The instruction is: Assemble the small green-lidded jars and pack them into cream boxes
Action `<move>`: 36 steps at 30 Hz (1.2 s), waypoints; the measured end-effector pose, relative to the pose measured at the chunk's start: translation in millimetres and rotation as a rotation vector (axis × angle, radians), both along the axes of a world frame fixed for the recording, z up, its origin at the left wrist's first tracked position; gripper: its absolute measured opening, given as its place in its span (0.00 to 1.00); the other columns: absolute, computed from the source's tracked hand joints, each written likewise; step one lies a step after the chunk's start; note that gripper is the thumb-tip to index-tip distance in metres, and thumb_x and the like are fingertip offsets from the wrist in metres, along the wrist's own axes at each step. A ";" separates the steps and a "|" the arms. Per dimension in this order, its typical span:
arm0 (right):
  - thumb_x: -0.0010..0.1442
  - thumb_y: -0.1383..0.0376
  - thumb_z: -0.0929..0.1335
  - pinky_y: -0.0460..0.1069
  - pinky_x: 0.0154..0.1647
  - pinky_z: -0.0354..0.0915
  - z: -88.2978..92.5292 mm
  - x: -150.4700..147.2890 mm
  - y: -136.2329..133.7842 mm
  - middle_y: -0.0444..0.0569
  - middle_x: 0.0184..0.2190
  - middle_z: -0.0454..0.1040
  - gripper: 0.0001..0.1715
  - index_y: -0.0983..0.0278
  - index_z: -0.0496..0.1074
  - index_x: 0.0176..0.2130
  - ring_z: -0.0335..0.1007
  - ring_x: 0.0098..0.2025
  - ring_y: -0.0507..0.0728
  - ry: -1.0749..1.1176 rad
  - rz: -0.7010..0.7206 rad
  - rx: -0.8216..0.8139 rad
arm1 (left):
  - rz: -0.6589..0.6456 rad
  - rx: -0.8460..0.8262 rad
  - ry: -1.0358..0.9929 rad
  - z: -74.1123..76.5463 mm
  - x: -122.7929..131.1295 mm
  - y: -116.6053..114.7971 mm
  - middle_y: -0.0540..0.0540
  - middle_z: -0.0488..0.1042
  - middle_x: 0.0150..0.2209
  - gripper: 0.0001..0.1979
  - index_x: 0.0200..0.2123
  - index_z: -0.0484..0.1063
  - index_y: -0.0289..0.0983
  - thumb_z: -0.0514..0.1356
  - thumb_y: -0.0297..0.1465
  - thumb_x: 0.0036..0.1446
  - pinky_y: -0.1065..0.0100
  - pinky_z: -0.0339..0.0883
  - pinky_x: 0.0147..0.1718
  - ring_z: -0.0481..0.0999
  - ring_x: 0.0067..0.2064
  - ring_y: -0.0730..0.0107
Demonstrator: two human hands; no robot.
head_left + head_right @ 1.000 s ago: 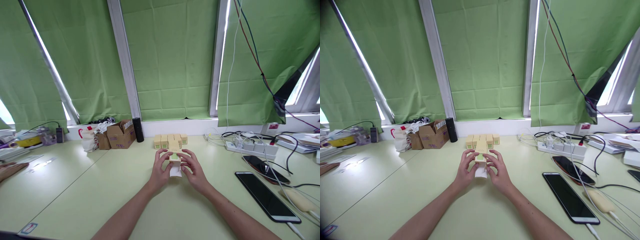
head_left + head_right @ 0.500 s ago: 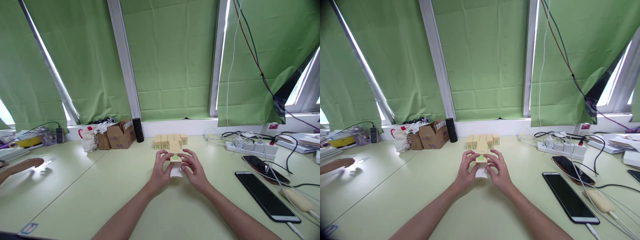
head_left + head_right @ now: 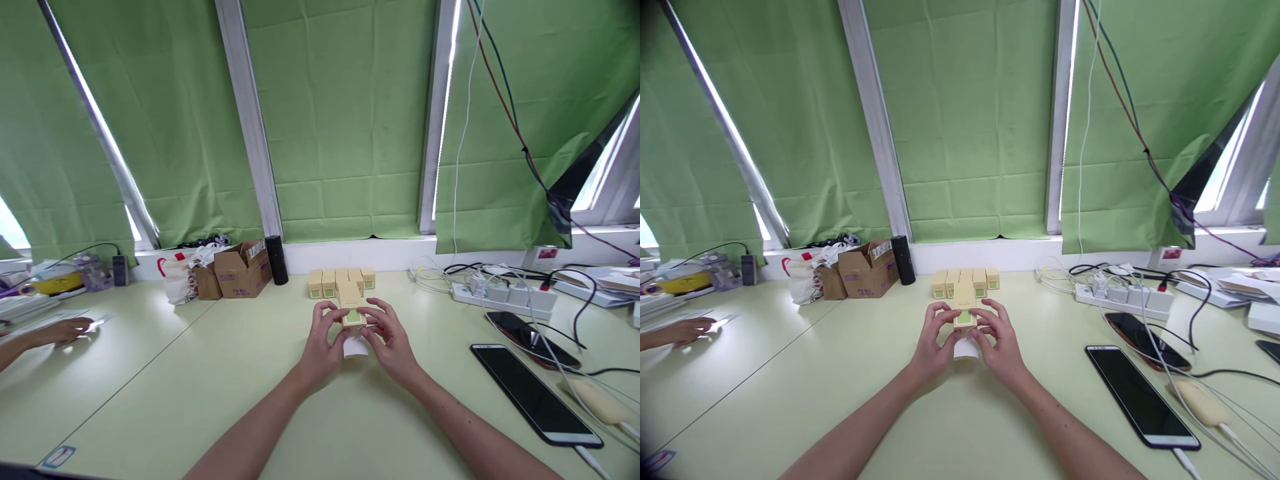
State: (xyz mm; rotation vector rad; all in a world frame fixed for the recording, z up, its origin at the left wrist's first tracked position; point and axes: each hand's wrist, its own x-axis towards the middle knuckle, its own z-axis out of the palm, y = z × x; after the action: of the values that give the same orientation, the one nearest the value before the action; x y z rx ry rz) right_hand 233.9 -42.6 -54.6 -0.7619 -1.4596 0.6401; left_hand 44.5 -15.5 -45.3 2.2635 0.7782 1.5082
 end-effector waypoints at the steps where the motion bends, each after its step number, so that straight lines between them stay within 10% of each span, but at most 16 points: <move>1: 0.68 0.54 0.70 0.57 0.48 0.79 0.3 -0.3 0.0 0.55 0.65 0.59 0.18 0.53 0.76 0.55 0.78 0.43 0.56 0.003 -0.001 -0.002 | -0.003 0.006 0.006 -0.1 -0.1 0.2 0.40 0.64 0.50 0.16 0.58 0.70 0.47 0.58 0.30 0.69 0.46 0.73 0.55 0.67 0.56 0.53; 25: 0.68 0.53 0.69 0.57 0.47 0.79 -1.2 -1.6 2.9 0.55 0.63 0.62 0.17 0.55 0.77 0.53 0.79 0.44 0.56 0.018 -0.013 -0.036 | -0.002 0.021 0.046 -2.8 -2.1 1.7 0.41 0.61 0.51 0.17 0.59 0.69 0.44 0.58 0.29 0.68 0.52 0.72 0.55 0.68 0.58 0.56; 36: 0.69 0.54 0.68 0.56 0.47 0.79 -1.8 0.7 4.5 0.54 0.64 0.60 0.17 0.52 0.75 0.56 0.79 0.43 0.56 0.018 -0.021 -0.047 | -0.118 -0.059 0.094 2.4 -6.4 -3.3 0.36 0.53 0.63 0.28 0.69 0.59 0.47 0.57 0.44 0.69 0.41 0.64 0.62 0.64 0.61 0.50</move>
State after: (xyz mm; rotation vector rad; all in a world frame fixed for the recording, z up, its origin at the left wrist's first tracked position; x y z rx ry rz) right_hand 234.6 -38.1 -56.5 -0.8054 -1.4230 0.6659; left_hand 38.1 -18.9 -42.9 2.3072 0.6917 1.3171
